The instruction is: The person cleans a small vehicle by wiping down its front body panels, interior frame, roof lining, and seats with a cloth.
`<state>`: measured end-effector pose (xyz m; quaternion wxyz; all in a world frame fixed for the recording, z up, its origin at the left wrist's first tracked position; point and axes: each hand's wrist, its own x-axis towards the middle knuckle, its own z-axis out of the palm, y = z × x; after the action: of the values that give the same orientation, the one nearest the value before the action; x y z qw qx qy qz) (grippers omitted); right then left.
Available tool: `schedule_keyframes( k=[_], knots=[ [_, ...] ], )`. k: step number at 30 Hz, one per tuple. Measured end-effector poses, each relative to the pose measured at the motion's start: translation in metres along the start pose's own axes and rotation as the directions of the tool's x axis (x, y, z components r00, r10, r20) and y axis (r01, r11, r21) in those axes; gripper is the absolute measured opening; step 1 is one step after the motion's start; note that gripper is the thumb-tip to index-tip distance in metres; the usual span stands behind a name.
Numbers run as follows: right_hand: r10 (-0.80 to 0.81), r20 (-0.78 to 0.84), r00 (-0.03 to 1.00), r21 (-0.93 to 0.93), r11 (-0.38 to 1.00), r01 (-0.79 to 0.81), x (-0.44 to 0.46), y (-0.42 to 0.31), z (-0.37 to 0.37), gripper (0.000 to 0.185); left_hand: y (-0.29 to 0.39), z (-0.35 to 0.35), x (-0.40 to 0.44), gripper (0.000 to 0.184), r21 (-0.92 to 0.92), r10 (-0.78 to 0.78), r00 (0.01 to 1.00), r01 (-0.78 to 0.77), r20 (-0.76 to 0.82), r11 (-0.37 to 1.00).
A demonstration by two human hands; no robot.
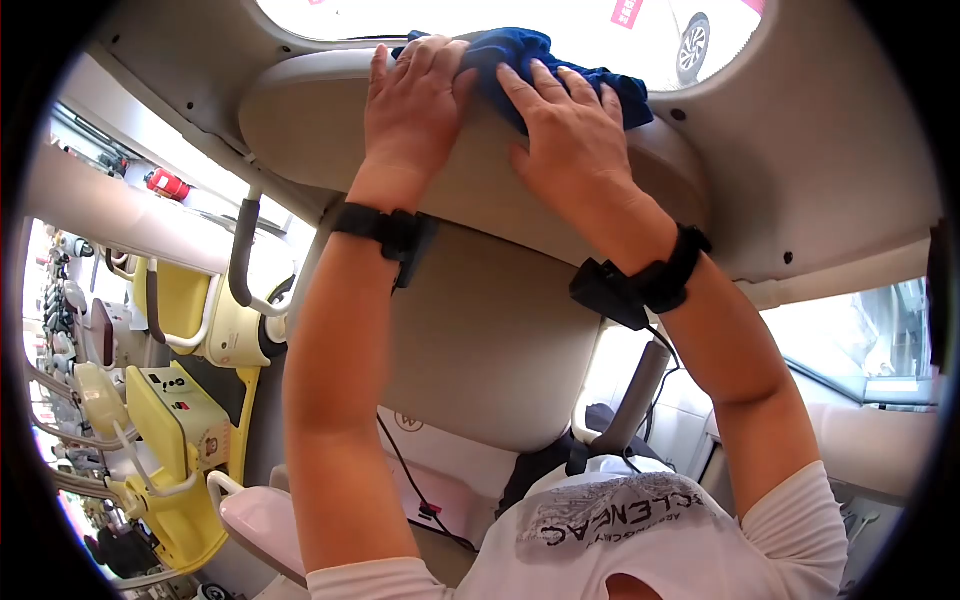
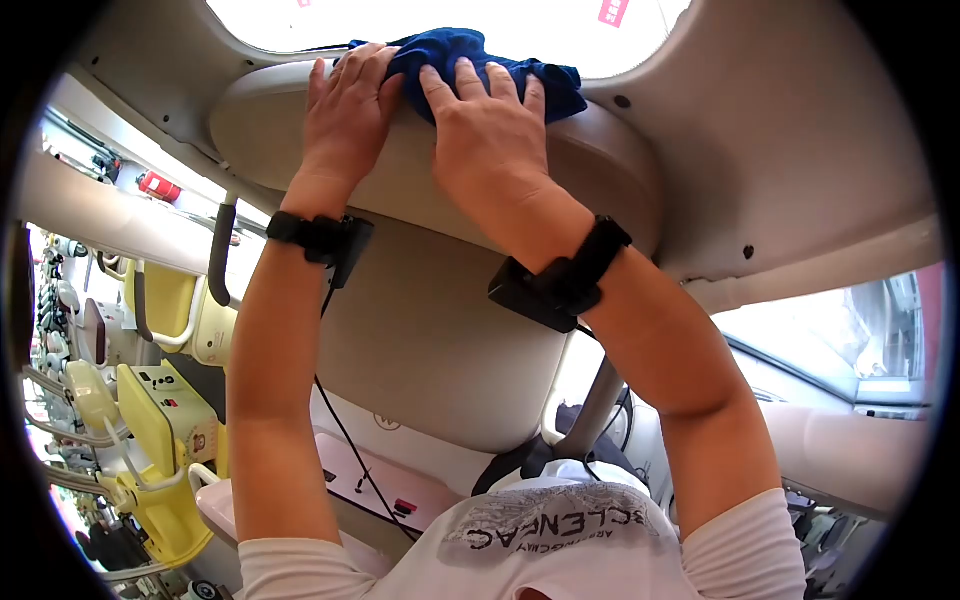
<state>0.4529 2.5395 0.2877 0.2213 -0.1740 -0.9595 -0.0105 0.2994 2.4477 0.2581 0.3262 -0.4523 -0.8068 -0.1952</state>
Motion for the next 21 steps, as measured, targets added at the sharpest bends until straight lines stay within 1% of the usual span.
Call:
schedule_keyframes(
  k=[1,3,4,6,7,9,10,11,12,13,15,16,17,19,20,21],
  knots=[
    [-0.009,-0.004,1.0,-0.002,1.0,0.009,0.006,-0.006,0.004,0.06,-0.012,-0.001,0.001,0.035,0.004,-0.005,1.0,0.005,-0.007,1.0],
    [-0.055,-0.008,0.998,0.003,0.998,0.055,0.02,-0.019,0.013,0.059,-0.04,-0.002,0.0,0.035,0.086,-0.012,1.0,0.012,0.007,0.996],
    [-0.079,-0.004,0.997,0.017,0.997,0.079,0.027,-0.027,0.016,0.061,-0.055,-0.003,-0.001,0.035,0.093,-0.018,1.0,0.018,0.001,0.995],
    [-0.095,0.001,0.995,0.013,0.995,0.095,0.043,-0.046,0.023,0.061,-0.083,-0.004,-0.003,0.036,0.214,-0.04,0.999,0.038,0.004,0.976],
    [-0.103,0.011,0.995,0.007,0.995,0.103,0.051,-0.057,0.028,0.062,-0.094,-0.005,-0.003,0.036,0.217,-0.042,0.999,0.042,-0.001,0.975],
    [-0.101,0.023,0.995,-0.005,0.995,0.101,0.066,-0.08,0.04,0.062,-0.116,-0.007,-0.002,0.038,0.287,-0.097,0.994,0.079,0.047,0.955],
    [-0.112,0.023,0.993,0.011,0.994,0.111,0.073,-0.09,0.045,0.062,-0.128,-0.007,-0.003,0.038,0.287,-0.099,0.994,0.083,0.039,0.954],
    [-0.124,0.022,0.992,0.026,0.992,0.123,0.08,-0.1,0.05,0.062,-0.142,-0.007,-0.003,0.039,0.323,-0.149,0.987,0.122,0.06,0.938],
    [-0.129,0.042,0.991,0.02,0.992,0.128,0.085,-0.11,0.051,0.066,-0.153,-0.01,-0.003,0.041,0.36,-0.2,0.976,0.158,0.082,0.919],
    [-0.133,0.038,0.99,0.018,0.991,0.132,0.092,-0.12,0.056,0.066,-0.163,-0.012,-0.003,0.041,0.361,-0.201,0.977,0.161,0.076,0.918],
    [-0.172,0.026,0.985,0.03,0.985,0.171,0.106,-0.137,0.066,0.067,-0.182,-0.015,-0.006,0.041,0.393,-0.286,0.957,0.244,0.053,0.887],
    [-0.179,0.029,0.983,0.062,0.982,0.177,0.113,-0.145,0.071,0.066,-0.191,-0.016,-0.006,0.043,0.366,-0.331,0.941,0.287,0.064,0.885],
    [-0.181,0.024,0.983,0.056,0.982,0.179,0.119,-0.152,0.075,0.066,-0.201,-0.017,-0.005,0.043,0.363,-0.331,0.942,0.289,0.057,0.886],
    [-0.271,-0.027,0.962,0.107,0.956,0.272,0.128,-0.16,0.084,0.058,-0.217,-0.017,-0.005,0.044,0.291,-0.439,0.895,0.4,0.081,0.869],
    [-0.299,-0.022,0.954,0.108,0.948,0.3,0.132,-0.162,0.088,0.063,-0.226,-0.017,-0.005,0.044,0.288,-0.438,0.896,0.401,0.076,0.87],
    [-0.299,-0.024,0.954,0.105,0.948,0.3,0.134,-0.162,0.092,0.063,-0.233,-0.017,-0.004,0.044,0.258,-0.487,0.868,0.451,0.094,0.854]
  ],
)
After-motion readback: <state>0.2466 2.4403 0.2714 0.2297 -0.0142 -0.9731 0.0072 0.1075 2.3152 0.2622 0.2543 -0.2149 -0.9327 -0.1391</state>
